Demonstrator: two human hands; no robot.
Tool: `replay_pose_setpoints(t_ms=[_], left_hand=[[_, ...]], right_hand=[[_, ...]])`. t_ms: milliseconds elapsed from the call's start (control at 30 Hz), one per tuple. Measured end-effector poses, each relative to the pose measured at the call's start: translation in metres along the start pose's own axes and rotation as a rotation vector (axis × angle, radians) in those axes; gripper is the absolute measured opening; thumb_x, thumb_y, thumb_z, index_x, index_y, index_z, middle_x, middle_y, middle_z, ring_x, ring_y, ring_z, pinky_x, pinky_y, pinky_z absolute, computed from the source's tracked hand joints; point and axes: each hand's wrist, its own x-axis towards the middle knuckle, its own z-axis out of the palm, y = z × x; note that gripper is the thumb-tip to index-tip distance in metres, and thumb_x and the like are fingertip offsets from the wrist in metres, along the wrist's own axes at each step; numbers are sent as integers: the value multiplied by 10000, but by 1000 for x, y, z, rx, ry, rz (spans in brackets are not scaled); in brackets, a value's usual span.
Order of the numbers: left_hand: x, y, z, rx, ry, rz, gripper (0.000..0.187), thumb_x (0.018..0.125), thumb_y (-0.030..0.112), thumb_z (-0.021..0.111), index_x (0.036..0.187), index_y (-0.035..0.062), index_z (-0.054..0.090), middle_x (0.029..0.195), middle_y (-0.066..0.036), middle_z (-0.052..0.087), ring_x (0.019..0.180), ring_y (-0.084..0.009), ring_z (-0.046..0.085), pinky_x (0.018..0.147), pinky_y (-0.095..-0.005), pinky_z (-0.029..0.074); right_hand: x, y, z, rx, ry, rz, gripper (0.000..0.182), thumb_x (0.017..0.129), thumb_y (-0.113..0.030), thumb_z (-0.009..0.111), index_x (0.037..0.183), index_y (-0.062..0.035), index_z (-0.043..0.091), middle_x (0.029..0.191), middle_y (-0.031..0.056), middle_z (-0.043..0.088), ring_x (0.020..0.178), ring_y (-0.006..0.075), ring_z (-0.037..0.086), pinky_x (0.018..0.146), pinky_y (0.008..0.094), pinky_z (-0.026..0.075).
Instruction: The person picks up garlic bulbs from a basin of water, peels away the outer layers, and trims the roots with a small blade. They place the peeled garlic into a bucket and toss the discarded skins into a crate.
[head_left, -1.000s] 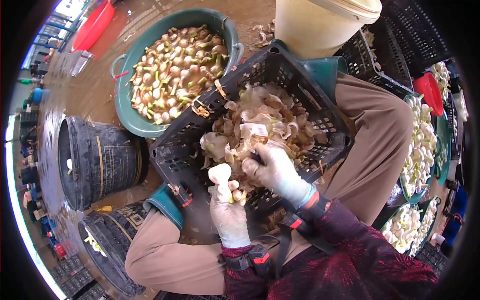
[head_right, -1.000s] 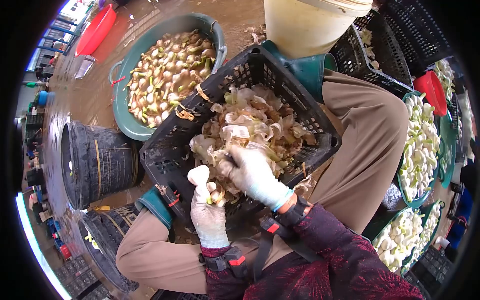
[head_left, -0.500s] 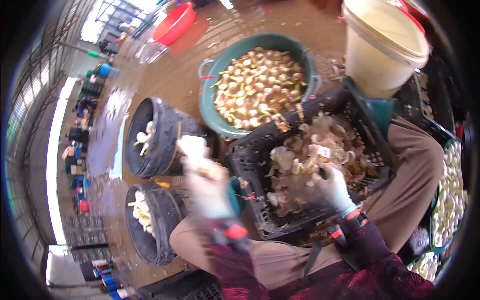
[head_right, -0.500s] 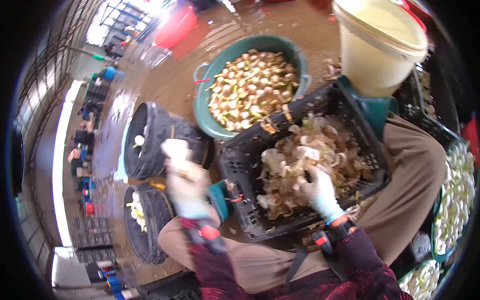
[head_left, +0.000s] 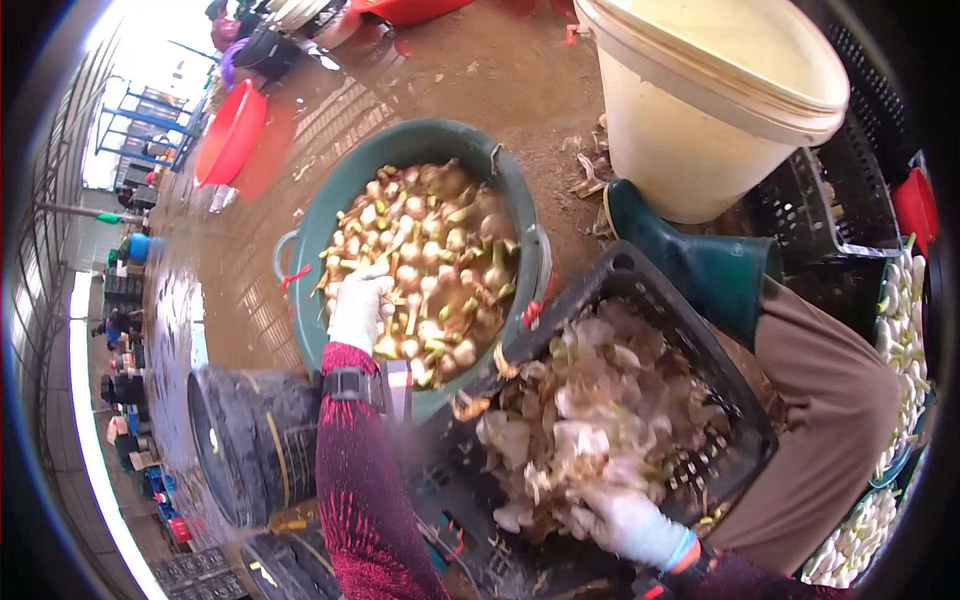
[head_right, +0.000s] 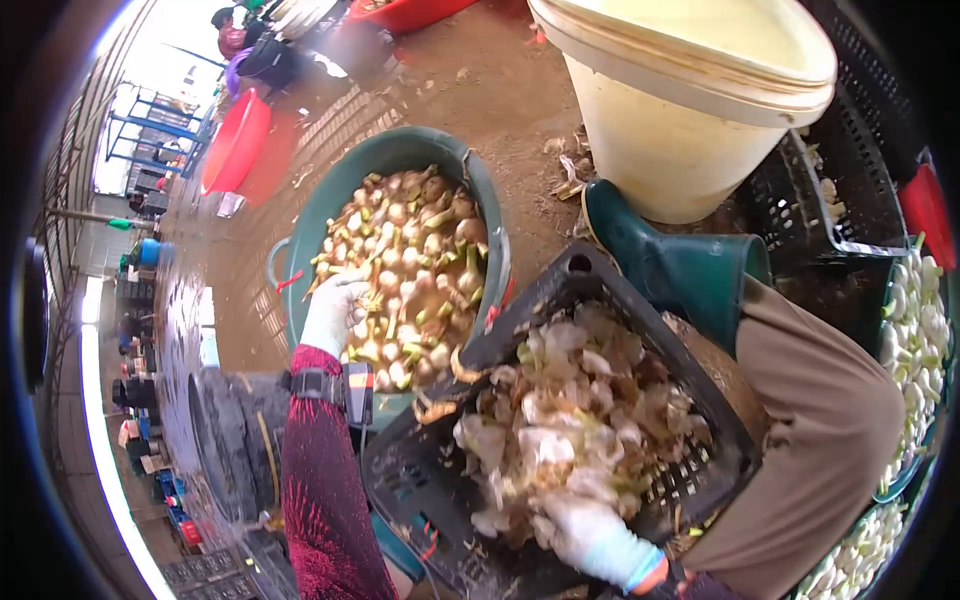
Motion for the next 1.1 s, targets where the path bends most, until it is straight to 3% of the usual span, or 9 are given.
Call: replay_pose_setpoints(t_ms=[100, 200, 233, 267, 400, 500, 667, 800, 1100], left_hand=[[80, -8, 23, 356, 68, 46, 349, 767, 79, 662, 1114, 81, 623, 802, -15, 624, 558, -101, 546, 504, -246, 485], [145, -34, 30, 846, 146, 209, 768, 702, 57, 733, 1387, -24, 396, 1243, -178, 565, 1106, -263, 580, 804, -362, 535], [151, -34, 32, 593, 21, 119, 902, 672, 60, 766, 1430, -66, 295, 1400, -208, 439, 1277, -300, 456, 974, -366, 455], [161, -48, 34, 297, -29, 157, 897, 660, 59, 774, 1418, -67, 312, 1341, -226, 498, 1143, -288, 555, 956, -351, 455], [158, -36, 45, 359, -143, 135, 836, 725, 53, 751, 1422, -69, 305, 1364, -188, 480, 1105, -263, 572, 945, -327, 451], [142, -22, 56, 309, -278, 90, 517, 784, 56, 713, 1247, -66, 517, 1091, -108, 638, 972, -184, 603, 902, -311, 456], [105, -21, 47, 418, -294, 70, 237, 784, -9, 664, 1013, -7, 600, 826, -55, 649, 749, -150, 609, 687, -284, 499], [50, -44, 42, 850, -395, 109, 345, 726, -26, 619, 1070, -4, 608, 900, -82, 644, 832, -133, 592, 730, -278, 488], [-27, -32, 8, 105, -96, 197, 491, 802, 78, 626, 1267, -44, 529, 1022, -98, 633, 913, -151, 597, 820, -277, 481]], right_hand=[[14, -4, -14, 99, -50, 83, 163, 890, -204, 590, 897, -43, 574, 721, 158, 607, 714, 351, 605, 675, 432, 469], [26, -16, -35, 160, -67, 200, 184, 899, -207, 579, 822, -42, 556, 676, 175, 586, 687, 372, 583, 664, 446, 441], [34, -21, -44, 305, -101, 289, 195, 902, -209, 576, 807, -40, 553, 671, 180, 579, 670, 383, 571, 640, 443, 441], [35, -19, -42, 293, -88, 293, 206, 904, -212, 576, 797, -38, 552, 671, 182, 578, 664, 390, 569, 623, 445, 442], [39, -14, -40, 247, -95, 275, 203, 906, -206, 573, 797, -36, 547, 674, 184, 580, 671, 387, 579, 619, 453, 445], [42, -16, -44, 283, -104, 296, 200, 908, -202, 569, 799, -36, 543, 670, 181, 578, 673, 385, 580, 622, 453, 447], [30, -18, -38, 351, -60, 314, 169, 907, -183, 562, 819, -40, 543, 682, 172, 583, 692, 377, 582, 641, 447, 450], [16, -16, -31, 95, 4, 188, 104, 887, -139, 556, 864, -38, 565, 742, 175, 591, 724, 383, 577, 668, 458, 448], [-2, -17, -34, -62, 80, 67, 198, 889, -232, 588, 950, -44, 586, 729, 149, 601, 741, 340, 617, 677, 410, 491]])
